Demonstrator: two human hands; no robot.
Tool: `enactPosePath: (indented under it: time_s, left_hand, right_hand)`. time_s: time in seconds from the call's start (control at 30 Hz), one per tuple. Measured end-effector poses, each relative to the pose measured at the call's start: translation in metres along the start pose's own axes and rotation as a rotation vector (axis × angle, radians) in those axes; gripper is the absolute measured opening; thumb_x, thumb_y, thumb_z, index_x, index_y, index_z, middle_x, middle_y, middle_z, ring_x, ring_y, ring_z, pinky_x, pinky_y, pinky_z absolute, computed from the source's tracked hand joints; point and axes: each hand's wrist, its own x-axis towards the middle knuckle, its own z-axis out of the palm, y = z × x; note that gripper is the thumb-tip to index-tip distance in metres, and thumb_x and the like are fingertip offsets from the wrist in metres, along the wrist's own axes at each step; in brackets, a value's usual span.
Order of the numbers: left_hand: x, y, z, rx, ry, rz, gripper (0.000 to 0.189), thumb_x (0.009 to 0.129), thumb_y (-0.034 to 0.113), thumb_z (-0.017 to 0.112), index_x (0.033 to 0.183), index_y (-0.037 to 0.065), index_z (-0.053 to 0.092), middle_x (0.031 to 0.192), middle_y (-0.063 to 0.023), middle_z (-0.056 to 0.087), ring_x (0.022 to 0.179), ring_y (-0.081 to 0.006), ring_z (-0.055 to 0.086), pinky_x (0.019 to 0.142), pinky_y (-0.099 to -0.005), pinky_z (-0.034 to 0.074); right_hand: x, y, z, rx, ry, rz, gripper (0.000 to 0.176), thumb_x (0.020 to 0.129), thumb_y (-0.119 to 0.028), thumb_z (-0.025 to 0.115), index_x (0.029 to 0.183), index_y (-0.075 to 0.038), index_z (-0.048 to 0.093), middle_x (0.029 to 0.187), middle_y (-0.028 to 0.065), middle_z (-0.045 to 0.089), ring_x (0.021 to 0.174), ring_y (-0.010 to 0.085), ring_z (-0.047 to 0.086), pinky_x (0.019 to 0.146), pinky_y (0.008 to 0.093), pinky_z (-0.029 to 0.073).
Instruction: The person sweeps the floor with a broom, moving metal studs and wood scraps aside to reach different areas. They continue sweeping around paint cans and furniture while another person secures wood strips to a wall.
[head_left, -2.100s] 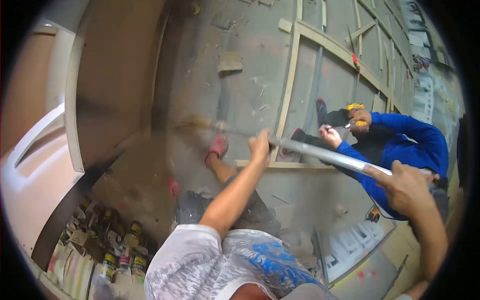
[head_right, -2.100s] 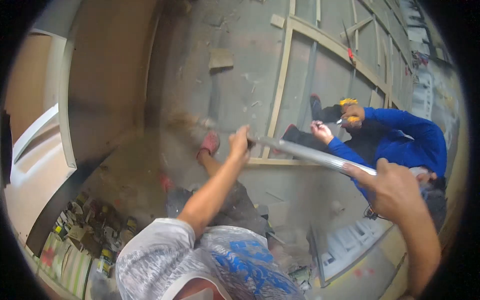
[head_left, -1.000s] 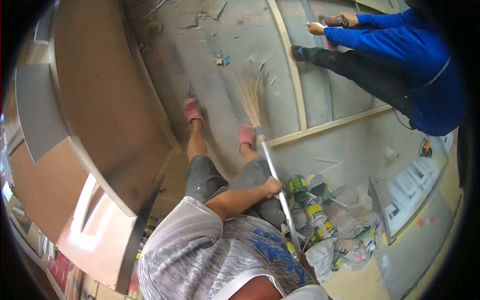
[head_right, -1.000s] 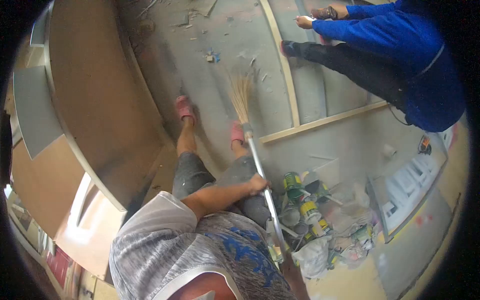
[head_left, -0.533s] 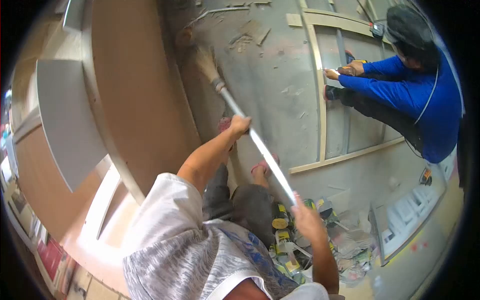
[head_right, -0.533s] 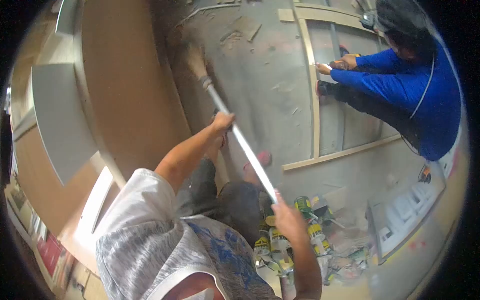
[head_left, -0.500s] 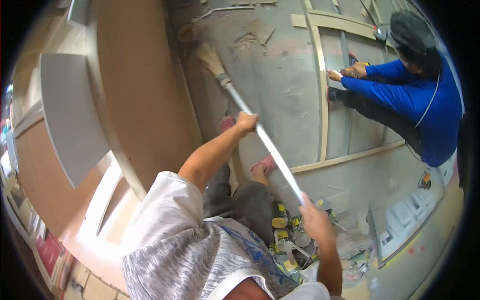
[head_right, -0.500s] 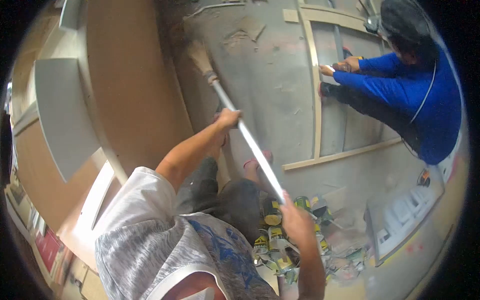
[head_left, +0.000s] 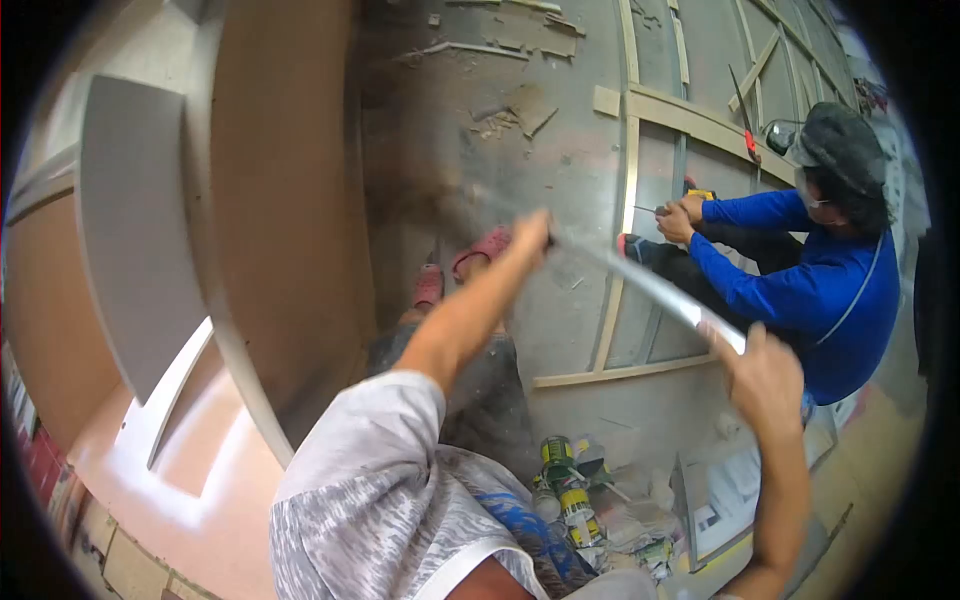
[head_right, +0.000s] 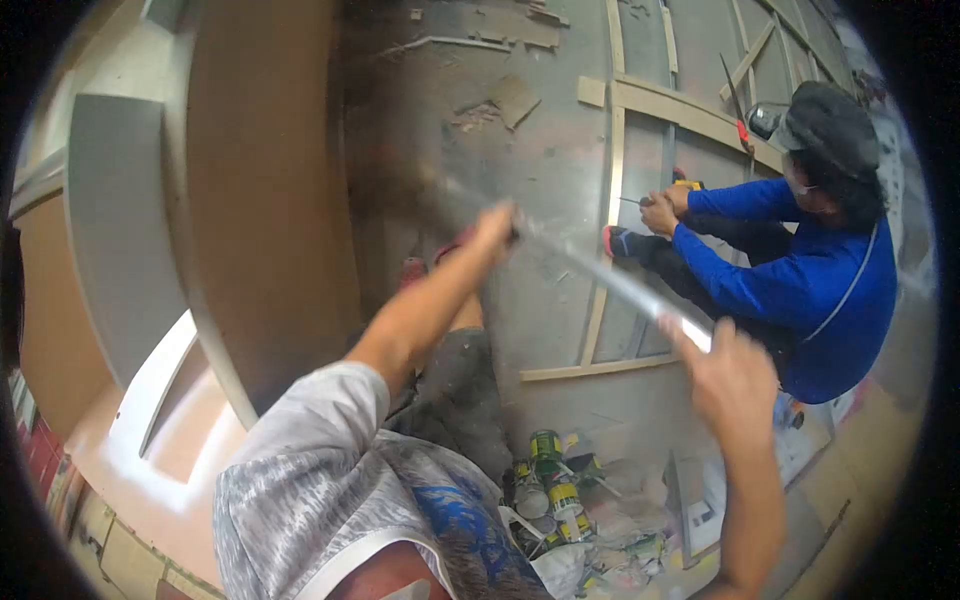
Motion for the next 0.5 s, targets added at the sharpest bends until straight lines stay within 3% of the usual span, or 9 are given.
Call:
enactPosePath:
  time_s: [0.03,0.1,0.13,0.27,0.3,0.37,0.43,0.47,0.5]
  left_hand:
    - [0.038,0.029,0.008,0.087,-0.043,0.074,0.015,0.079,0.017,0.052,0.080,0.003,0.055,0.075,-0.0084,0.054,0.065,-0.0213,0.053,0.058,-0.0361,0.044]
    - [0.077,0.105,0.038,-0.130,-0.091,0.141,0.013,0.080,0.013,0.052,0.082,0.000,0.053,0.075,-0.0093,0.054,0.068,-0.0213,0.056,0.064,-0.0357,0.050]
    - [0.106,0.139,0.049,-0.097,-0.132,0.172,0.014,0.079,0.011,0.053,0.080,-0.003,0.053,0.076,-0.0108,0.054,0.065,-0.0225,0.058,0.059,-0.0350,0.052]
    - [0.121,0.158,0.075,0.102,-0.085,0.196,0.015,0.077,0.010,0.056,0.077,-0.005,0.052,0.074,-0.0109,0.055,0.061,-0.0238,0.059,0.052,-0.0340,0.054]
    - [0.091,0.154,0.088,0.208,-0.010,0.240,0.017,0.076,0.010,0.058,0.078,-0.006,0.053,0.073,-0.0116,0.055,0.060,-0.0237,0.059,0.051,-0.0340,0.054]
    - [0.066,0.127,0.095,0.336,-0.057,0.307,0.024,0.075,0.014,0.061,0.075,-0.009,0.053,0.073,-0.0152,0.057,0.060,-0.0231,0.059,0.051,-0.0366,0.052]
    - [0.035,0.080,0.087,0.533,-0.105,0.384,0.021,0.071,0.014,0.064,0.073,-0.005,0.055,0.067,-0.0117,0.058,0.059,-0.0201,0.058,0.053,-0.0334,0.048]
    - [0.002,0.054,0.085,0.413,-0.128,0.406,0.020,0.069,0.013,0.064,0.073,-0.005,0.055,0.067,-0.0113,0.058,0.059,-0.0190,0.057,0.054,-0.0329,0.047]
    - [0.002,0.011,0.065,0.592,-0.110,0.487,0.018,0.069,0.012,0.062,0.071,-0.004,0.055,0.066,-0.0122,0.058,0.057,-0.0195,0.058,0.051,-0.0328,0.047]
  right_hand:
    - [0.030,0.007,0.003,0.041,0.005,0.057,0.043,0.079,-0.018,0.055,0.118,-0.033,0.052,0.067,0.0121,0.047,0.053,0.0268,0.052,0.048,0.0374,0.043]
    - [0.084,0.020,0.007,0.099,0.069,0.104,0.037,0.082,-0.025,0.055,0.118,-0.029,0.052,0.066,0.0139,0.047,0.055,0.0286,0.054,0.047,0.0384,0.043]
    - [0.105,0.028,0.012,0.068,0.097,0.119,0.037,0.083,-0.025,0.055,0.119,-0.029,0.052,0.066,0.0142,0.047,0.055,0.0287,0.054,0.047,0.0382,0.043]
    - [0.111,0.048,0.043,0.286,0.173,0.164,0.039,0.084,-0.023,0.053,0.121,-0.030,0.050,0.066,0.0139,0.048,0.054,0.0290,0.055,0.047,0.0383,0.045]
    - [0.097,0.048,0.052,0.304,0.033,0.201,0.039,0.084,-0.026,0.053,0.123,-0.029,0.049,0.065,0.0150,0.047,0.053,0.0303,0.054,0.047,0.0390,0.044]
    - [0.052,0.044,0.070,0.494,0.017,0.229,0.045,0.081,-0.026,0.058,0.125,-0.029,0.047,0.066,0.0152,0.047,0.053,0.0314,0.054,0.048,0.0393,0.044]
    - [-0.012,0.029,0.091,0.681,-0.056,0.298,0.049,0.080,-0.025,0.060,0.126,-0.027,0.046,0.068,0.0156,0.049,0.056,0.0321,0.054,0.049,0.0410,0.044]
    - [-0.046,0.015,0.100,0.797,-0.092,0.331,0.049,0.079,-0.024,0.060,0.126,-0.027,0.046,0.069,0.0160,0.049,0.057,0.0323,0.054,0.050,0.0416,0.044]
    - [-0.082,-0.002,0.099,0.895,-0.291,0.376,0.048,0.078,-0.018,0.059,0.125,-0.018,0.048,0.073,0.0180,0.051,0.065,0.0357,0.053,0.057,0.0439,0.043]
